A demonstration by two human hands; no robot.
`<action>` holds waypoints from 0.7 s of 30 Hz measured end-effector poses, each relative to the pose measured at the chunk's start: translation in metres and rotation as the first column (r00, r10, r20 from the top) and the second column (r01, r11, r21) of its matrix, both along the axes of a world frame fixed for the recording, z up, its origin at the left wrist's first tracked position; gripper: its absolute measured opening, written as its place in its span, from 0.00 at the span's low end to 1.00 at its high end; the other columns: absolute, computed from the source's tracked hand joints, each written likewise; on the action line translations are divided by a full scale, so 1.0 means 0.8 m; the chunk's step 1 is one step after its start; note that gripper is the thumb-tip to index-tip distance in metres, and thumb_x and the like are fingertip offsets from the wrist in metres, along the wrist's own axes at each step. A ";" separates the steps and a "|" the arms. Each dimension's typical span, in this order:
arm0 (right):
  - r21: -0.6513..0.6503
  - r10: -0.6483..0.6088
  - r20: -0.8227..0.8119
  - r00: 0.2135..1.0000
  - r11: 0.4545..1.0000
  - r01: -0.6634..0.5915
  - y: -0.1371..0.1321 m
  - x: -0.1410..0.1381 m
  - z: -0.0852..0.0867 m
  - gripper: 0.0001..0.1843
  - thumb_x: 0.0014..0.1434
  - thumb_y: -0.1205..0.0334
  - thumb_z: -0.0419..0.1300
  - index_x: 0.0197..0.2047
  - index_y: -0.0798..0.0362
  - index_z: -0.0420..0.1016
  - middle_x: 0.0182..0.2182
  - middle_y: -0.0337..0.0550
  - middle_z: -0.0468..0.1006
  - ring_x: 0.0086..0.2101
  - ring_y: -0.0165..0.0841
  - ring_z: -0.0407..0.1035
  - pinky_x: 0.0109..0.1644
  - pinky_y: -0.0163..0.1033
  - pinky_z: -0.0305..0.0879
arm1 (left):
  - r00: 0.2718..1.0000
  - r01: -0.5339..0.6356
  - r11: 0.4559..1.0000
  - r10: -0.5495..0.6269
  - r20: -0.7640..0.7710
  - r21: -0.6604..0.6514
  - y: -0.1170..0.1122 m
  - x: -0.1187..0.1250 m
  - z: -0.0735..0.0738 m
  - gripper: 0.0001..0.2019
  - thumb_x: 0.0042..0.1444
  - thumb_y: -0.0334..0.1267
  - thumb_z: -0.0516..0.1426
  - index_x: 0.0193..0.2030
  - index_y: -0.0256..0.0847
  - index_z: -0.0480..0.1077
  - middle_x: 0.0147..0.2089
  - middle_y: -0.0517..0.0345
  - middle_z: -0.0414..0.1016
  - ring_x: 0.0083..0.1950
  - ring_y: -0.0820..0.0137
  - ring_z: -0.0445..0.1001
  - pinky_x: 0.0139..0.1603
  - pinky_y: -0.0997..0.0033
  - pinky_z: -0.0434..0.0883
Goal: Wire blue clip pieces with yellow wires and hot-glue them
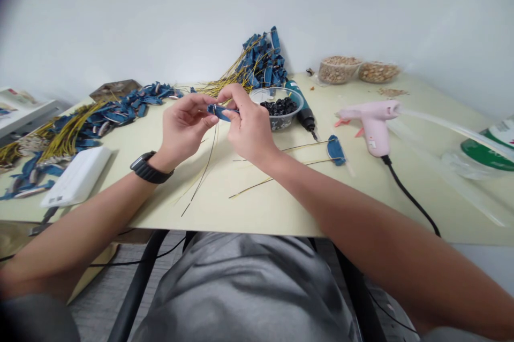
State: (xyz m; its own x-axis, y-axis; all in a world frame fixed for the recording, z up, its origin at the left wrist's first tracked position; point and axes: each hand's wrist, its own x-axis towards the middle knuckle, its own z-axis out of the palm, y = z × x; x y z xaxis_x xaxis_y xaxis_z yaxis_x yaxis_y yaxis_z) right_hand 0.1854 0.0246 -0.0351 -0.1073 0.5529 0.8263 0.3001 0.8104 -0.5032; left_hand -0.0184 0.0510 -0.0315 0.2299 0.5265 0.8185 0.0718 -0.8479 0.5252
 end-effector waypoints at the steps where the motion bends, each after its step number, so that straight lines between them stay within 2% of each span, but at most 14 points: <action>1: -0.001 0.000 -0.002 1.000 1.000 0.000 0.000 0.000 0.000 0.13 0.79 0.69 0.58 0.57 0.41 0.76 0.42 0.40 0.80 0.42 0.39 0.82 0.56 0.49 0.85 | 1.000 0.001 1.000 -0.001 0.000 0.016 0.000 0.000 0.001 0.23 0.65 0.60 0.79 0.56 0.49 0.87 0.53 0.54 0.91 0.44 0.67 0.89 0.48 0.66 0.89; 5: -0.028 0.022 -0.032 0.999 0.999 -0.022 -0.002 -0.002 0.004 0.12 0.77 0.69 0.59 0.56 0.41 0.75 0.43 0.39 0.81 0.42 0.38 0.82 0.56 0.50 0.86 | 1.000 0.000 0.999 0.000 0.008 0.040 -0.006 0.002 0.005 0.24 0.63 0.62 0.80 0.55 0.51 0.88 0.53 0.55 0.91 0.44 0.67 0.88 0.47 0.66 0.88; 10: -0.167 0.041 -0.063 0.997 0.985 -0.051 -0.008 -0.002 0.015 0.12 0.74 0.69 0.62 0.54 0.41 0.74 0.44 0.40 0.80 0.44 0.40 0.82 0.58 0.53 0.87 | 0.999 -0.045 0.996 0.047 0.018 -0.081 -0.013 0.006 0.009 0.30 0.57 0.71 0.80 0.52 0.49 0.87 0.51 0.53 0.90 0.45 0.65 0.87 0.49 0.63 0.88; 13: -0.209 0.066 -0.087 0.994 0.974 -0.083 -0.006 -0.001 0.015 0.12 0.73 0.68 0.64 0.54 0.41 0.73 0.47 0.41 0.80 0.47 0.40 0.82 0.59 0.52 0.87 | 0.999 -0.040 0.990 0.043 0.021 -0.137 -0.014 0.007 0.009 0.34 0.53 0.73 0.80 0.52 0.49 0.86 0.49 0.53 0.89 0.45 0.64 0.87 0.51 0.61 0.88; 17: -0.247 0.092 -0.089 0.992 0.963 -0.111 0.004 0.000 0.009 0.11 0.75 0.66 0.66 0.54 0.41 0.72 0.43 0.40 0.79 0.44 0.39 0.82 0.55 0.52 0.87 | 0.999 -0.032 0.979 0.035 0.010 -0.202 -0.012 0.006 0.009 0.33 0.54 0.71 0.81 0.53 0.48 0.86 0.49 0.53 0.90 0.46 0.63 0.88 0.52 0.61 0.88; 21: -0.306 0.115 -0.142 0.983 0.939 -0.154 0.012 -0.001 0.004 0.10 0.76 0.65 0.66 0.52 0.41 0.70 0.38 0.37 0.79 0.40 0.38 0.80 0.49 0.51 0.87 | 1.000 -0.011 0.979 0.012 0.005 -0.204 -0.009 0.006 0.007 0.32 0.56 0.70 0.81 0.53 0.48 0.87 0.51 0.53 0.90 0.48 0.63 0.89 0.52 0.61 0.89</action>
State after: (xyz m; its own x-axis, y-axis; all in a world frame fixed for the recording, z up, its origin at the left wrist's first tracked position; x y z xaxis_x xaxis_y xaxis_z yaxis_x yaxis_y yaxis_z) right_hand 0.1847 0.0341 -0.0323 -0.1094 0.7739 0.6238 0.1205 0.6333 -0.7645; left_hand -0.0133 0.0434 -0.0261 0.2185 0.6853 0.6947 0.0774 -0.7218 0.6877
